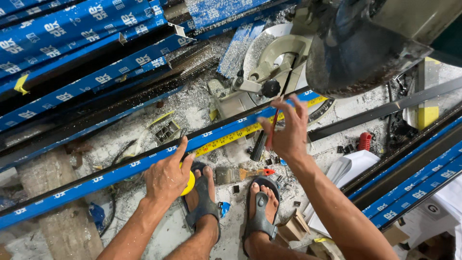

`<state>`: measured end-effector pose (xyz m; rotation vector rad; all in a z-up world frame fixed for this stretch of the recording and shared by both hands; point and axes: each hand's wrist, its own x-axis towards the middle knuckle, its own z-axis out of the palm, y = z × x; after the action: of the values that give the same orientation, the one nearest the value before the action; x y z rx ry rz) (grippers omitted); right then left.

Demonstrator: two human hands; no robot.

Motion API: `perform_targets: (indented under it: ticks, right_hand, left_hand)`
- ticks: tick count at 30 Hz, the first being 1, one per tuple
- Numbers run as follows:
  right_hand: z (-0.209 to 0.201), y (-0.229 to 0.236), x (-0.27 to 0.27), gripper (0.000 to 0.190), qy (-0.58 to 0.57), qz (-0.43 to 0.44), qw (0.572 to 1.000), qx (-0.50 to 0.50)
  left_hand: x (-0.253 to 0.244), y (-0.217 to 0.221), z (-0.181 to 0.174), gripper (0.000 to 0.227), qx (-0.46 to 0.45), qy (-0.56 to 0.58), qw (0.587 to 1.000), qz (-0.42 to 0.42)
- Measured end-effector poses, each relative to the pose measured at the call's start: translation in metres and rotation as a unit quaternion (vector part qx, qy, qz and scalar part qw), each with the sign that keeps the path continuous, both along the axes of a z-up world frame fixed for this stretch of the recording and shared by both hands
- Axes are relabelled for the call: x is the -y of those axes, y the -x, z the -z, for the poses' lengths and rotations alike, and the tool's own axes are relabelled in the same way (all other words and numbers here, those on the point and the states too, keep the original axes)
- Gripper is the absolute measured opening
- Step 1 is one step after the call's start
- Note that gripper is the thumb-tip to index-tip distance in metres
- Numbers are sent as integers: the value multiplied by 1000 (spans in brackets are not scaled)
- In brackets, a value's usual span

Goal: The person measures blue-wrapped metal profiles with a tape measure, marks them with a pencil, and cuts them using a miter saw while clearing shavings with a brush.

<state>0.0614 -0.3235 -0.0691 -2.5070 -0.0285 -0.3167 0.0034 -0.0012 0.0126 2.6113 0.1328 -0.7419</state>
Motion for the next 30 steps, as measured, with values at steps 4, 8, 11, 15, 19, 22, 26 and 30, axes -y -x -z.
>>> perform_targets:
  ticks: [4, 8, 11, 15, 19, 22, 26, 30]
  right_hand:
    - [-38, -2, -12, 14, -115, -95, 983, -109]
    - [-74, -21, -29, 26, -192, -198, 932, -234]
    - [-61, -29, -29, 14, -190, -238, 917, -259]
    - [-40, -33, -19, 14, -184, -230, 926, -236]
    - [-46, -31, -23, 13, -171, -225, 926, -249]
    - [-44, -27, -25, 16, -178, -224, 929, -234]
    - [-41, -27, -25, 16, -175, -217, 934, -222]
    - [-41, -24, -26, 17, -176, -207, 938, -215]
  left_hand:
    - [-3, -2, 8, 59, -4, 1, 1000, 5]
    - [-2, 0, 9, 58, -4, 5, 1000, -6]
    - [-2, 1, 8, 58, 0, 10, 1000, -8]
    - [-4, 1, 13, 58, 9, 11, 1000, -6]
    - [-3, 1, 7, 58, 13, 7, 1000, 2]
    - [-4, 0, 3, 59, 3, 8, 1000, 3]
    - [-4, 1, 5, 59, 5, 7, 1000, 2]
    - [-3, 0, 4, 59, 0, 12, 1000, 1]
